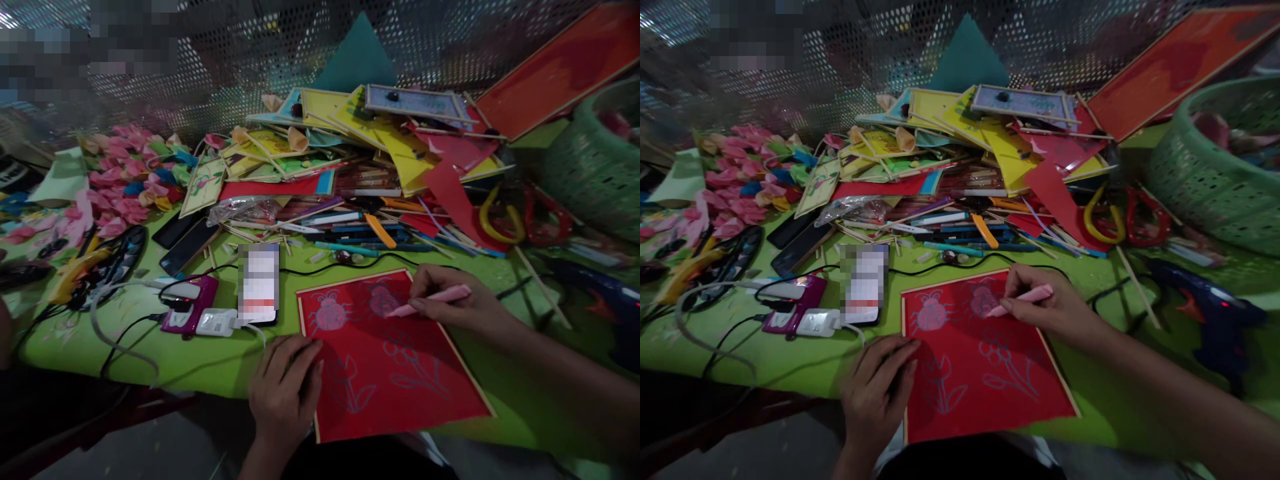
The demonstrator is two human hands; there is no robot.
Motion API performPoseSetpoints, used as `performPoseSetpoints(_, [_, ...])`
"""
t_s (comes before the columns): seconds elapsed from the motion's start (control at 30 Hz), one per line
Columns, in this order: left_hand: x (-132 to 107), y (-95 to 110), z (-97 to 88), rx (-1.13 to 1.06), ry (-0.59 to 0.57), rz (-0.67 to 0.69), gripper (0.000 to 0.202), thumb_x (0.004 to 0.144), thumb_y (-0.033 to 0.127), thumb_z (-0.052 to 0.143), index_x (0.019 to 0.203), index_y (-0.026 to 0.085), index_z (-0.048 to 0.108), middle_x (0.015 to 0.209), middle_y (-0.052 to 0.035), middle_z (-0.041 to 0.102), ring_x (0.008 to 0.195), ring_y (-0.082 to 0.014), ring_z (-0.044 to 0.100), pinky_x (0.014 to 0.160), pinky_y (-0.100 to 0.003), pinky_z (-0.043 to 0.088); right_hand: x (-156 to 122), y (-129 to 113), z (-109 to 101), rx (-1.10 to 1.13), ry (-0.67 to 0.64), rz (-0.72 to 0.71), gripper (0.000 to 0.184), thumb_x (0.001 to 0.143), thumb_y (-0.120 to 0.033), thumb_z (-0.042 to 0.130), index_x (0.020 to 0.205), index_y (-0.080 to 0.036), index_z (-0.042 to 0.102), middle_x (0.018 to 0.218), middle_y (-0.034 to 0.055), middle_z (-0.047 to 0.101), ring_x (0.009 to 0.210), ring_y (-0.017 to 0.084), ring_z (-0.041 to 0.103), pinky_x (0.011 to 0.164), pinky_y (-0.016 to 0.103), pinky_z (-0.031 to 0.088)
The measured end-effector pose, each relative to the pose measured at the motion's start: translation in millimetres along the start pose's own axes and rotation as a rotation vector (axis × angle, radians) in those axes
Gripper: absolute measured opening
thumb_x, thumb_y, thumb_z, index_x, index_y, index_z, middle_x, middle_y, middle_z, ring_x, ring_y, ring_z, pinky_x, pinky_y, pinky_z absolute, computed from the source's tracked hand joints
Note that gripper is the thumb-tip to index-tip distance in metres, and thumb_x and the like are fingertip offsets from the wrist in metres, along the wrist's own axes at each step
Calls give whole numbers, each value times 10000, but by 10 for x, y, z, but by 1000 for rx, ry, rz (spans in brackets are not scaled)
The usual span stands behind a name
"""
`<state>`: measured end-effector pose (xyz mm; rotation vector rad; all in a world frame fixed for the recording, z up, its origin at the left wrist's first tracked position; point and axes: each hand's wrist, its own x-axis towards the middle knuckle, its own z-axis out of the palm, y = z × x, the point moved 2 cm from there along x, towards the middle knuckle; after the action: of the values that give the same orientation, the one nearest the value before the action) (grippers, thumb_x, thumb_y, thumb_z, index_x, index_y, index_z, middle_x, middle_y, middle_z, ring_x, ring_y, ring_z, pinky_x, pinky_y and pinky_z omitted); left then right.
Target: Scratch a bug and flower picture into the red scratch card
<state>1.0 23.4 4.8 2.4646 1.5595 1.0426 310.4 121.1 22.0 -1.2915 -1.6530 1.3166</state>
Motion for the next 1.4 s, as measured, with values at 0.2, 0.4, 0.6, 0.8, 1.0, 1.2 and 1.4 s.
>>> performPoseSetpoints(0.2, [19, 9, -5, 6, 16, 10, 278, 964, 101, 635, 1209, 199, 723, 1100, -70, 725, 1033, -200, 654, 950, -339, 533, -13, -2, 5, 49, 12, 7, 242, 877, -388, 746, 753, -210, 639, 672, -26, 575, 615, 148, 487, 572, 276, 383])
performPoseSetpoints(0.4, [-8, 5, -5, 1, 8, 12, 274, 964, 99, 639, 1209, 189, 722, 1103, -79, 725, 1029, -205, 655, 936, -349, 542, -15, -4, 2, 25, 5, 6, 234, 872, -383, 741, 757, -208, 633, 666, -31, 562, 608, 140, 458, 572, 275, 352])
performPoseSetpoints(0.6, [14, 18, -10, 8, 13, 8, 273, 961, 100, 636, 1193, 208, 731, 1094, -71, 732, 1020, -203, 668, 938, -342, 547, -17, -38, 7, 29, 4, -4, 224, 880, -347, 736, 744, -202, 632, 675, -27, 570, 608, 137, 465, 576, 283, 358])
performPoseSetpoints(0.8, [15, 12, -6, 8, 19, 6, 261, 964, 118, 642, 1193, 204, 730, 1083, -74, 736, 1014, -210, 671, 918, -346, 555, -15, -49, 17, 39, 13, -16, 227, 863, -359, 750, 729, -209, 645, 665, -23, 576, 603, 137, 476, 569, 278, 370])
performPoseSetpoints(1.0, [5, 4, -5, -6, 13, 6, 278, 956, 96, 646, 1197, 206, 731, 1098, -75, 728, 1031, -208, 664, 927, -343, 554, -20, -42, 27, 36, 29, 21, 217, 850, -364, 759, 723, -229, 646, 664, -33, 577, 591, 132, 473, 554, 263, 384])
performPoseSetpoints(1.2, [19, 11, -14, 10, 19, 10, 272, 964, 106, 637, 1202, 207, 725, 1085, -71, 736, 1014, -202, 671, 919, -343, 557, -19, 14, -10, -14, 41, 16, 220, 848, -374, 749, 727, -234, 630, 638, -36, 563, 587, 142, 475, 560, 274, 364])
performPoseSetpoints(1.4, [27, 15, -16, 26, 23, 17, 259, 966, 120, 637, 1189, 212, 731, 1073, -67, 742, 1007, -197, 676, 913, -334, 566, -10, 42, -38, -23, 51, 15, 235, 842, -386, 748, 725, -234, 612, 660, -27, 576, 608, 153, 489, 577, 282, 371])
